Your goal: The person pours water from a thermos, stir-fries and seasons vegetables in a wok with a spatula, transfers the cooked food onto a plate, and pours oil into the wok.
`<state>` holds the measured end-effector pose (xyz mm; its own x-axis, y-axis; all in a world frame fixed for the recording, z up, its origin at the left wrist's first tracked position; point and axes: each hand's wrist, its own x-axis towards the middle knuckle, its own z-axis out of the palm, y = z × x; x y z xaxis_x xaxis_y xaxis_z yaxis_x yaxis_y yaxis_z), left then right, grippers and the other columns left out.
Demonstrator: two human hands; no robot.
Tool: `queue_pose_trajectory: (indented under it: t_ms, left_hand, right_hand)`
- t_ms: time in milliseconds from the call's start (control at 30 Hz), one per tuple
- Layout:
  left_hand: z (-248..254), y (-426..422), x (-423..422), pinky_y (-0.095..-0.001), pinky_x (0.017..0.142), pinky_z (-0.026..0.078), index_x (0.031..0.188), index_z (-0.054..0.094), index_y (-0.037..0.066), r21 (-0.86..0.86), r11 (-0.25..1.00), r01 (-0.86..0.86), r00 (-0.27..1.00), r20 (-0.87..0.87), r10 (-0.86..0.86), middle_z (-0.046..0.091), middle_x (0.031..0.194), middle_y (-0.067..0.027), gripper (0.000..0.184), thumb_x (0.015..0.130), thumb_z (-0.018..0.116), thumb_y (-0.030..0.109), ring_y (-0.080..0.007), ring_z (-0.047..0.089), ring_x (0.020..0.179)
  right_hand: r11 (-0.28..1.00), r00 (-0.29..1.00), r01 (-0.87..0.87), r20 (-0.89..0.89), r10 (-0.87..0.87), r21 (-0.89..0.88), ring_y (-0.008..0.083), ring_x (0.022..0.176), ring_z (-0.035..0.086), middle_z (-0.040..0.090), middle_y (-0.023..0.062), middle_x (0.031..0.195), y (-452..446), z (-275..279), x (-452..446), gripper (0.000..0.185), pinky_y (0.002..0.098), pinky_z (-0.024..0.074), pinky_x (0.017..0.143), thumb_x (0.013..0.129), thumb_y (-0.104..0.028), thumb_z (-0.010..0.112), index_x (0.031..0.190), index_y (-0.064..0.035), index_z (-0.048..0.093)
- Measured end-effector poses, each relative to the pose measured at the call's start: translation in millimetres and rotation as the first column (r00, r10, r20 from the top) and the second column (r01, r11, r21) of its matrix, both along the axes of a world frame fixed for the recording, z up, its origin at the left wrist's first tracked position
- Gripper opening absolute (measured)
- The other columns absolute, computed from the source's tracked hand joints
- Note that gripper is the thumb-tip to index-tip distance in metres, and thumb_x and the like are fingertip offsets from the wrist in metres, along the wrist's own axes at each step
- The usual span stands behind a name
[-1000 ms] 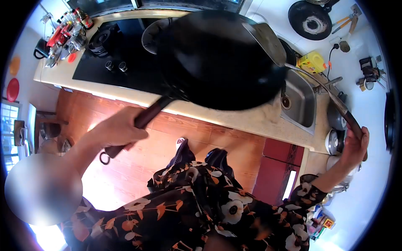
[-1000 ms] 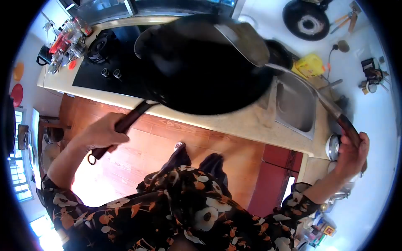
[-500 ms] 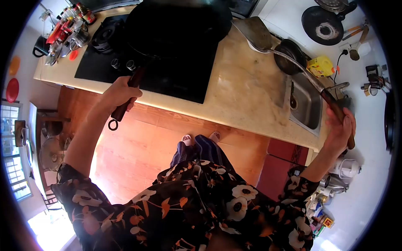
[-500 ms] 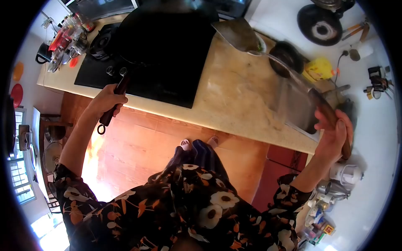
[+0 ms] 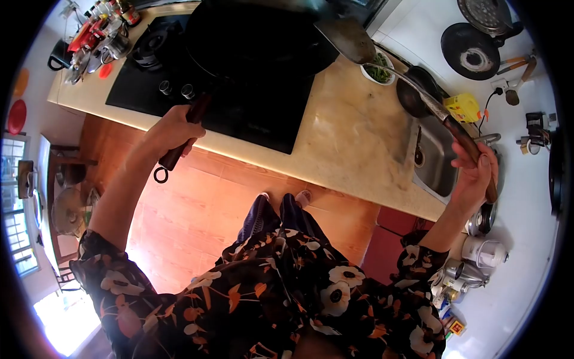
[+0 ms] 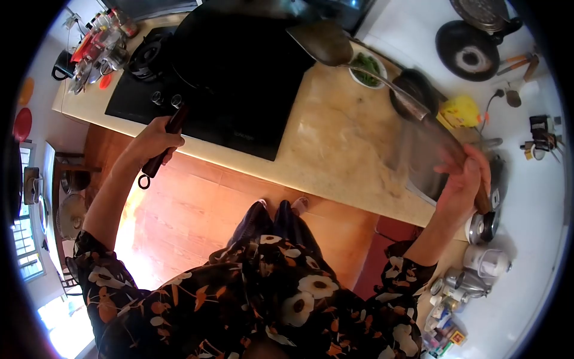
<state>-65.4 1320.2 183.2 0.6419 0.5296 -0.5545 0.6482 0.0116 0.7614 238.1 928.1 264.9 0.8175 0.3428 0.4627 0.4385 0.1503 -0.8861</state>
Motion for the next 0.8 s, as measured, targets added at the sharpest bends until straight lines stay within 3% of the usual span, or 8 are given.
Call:
queue_pose_trajectory:
  t_ms: [200, 467, 700, 800]
  left_hand:
    - [8, -1, -5, -0.0288, 0.036, 0.038, 0.075, 0.043, 0.002, -0.045, 0.998, 0.036, 0.999, -0.037, -0.037, 0.045, 0.052, -0.0051, 0.016, 0.073, 0.059, 0.003, -0.0139, 0.046, 0.038]
    - [9, 3, -6, -0.029, 0.037, 0.038, 0.073, 0.043, 0.002, 0.005, 0.998, 0.056, 0.997, -0.059, -0.056, 0.045, 0.051, -0.0054, 0.016, 0.072, 0.059, 0.004, -0.0142, 0.046, 0.038]
    - [9, 9, -8, -0.0295, 0.037, 0.038, 0.072, 0.045, 0.0, 0.037, 0.996, 0.086, 0.994, -0.073, -0.083, 0.047, 0.051, -0.0059, 0.014, 0.07, 0.057, 0.004, -0.0152, 0.046, 0.037]
    - [7, 18, -12, -0.0295, 0.039, 0.041, 0.076, 0.047, -0.001, 0.041, 0.993, 0.114, 0.988, -0.11, -0.109, 0.049, 0.051, -0.0074, 0.02, 0.075, 0.064, 0.012, -0.0155, 0.05, 0.039]
  right_hand:
    - [0.999, 0.999, -0.046, -0.029, 0.046, -0.004, 0.0292, 0.079, 0.065, 0.06, 0.0198, 0.101, 11, -10, 9, 0.028, 0.0333, 0.0533, 0.056, 0.09, -0.015, 0.051, 0.106, 0.008, 0.055]
    - [0.998, 0.998, -0.059, -0.024, 0.059, -0.02, 0.0222, 0.093, 0.058, 0.06, 0.0175, 0.1, 32, -18, 13, 0.027, 0.0319, 0.0533, 0.069, 0.088, -0.011, 0.052, 0.102, 0.011, 0.059]
    - [0.99, 0.992, -0.127, -0.027, 0.126, -0.053, 0.0242, 0.089, 0.059, 0.06, 0.018, 0.099, 32, -22, 5, 0.028, 0.0343, 0.0532, 0.068, 0.088, -0.013, 0.052, 0.1, 0.0116, 0.059]
    - [0.997, 1.0, -0.028, 0.012, 0.029, -0.077, 0.0281, 0.083, 0.063, 0.059, 0.0197, 0.097, 31, -26, -3, 0.029, 0.0342, 0.0538, 0.064, 0.088, -0.014, 0.051, 0.102, 0.0113, 0.057]
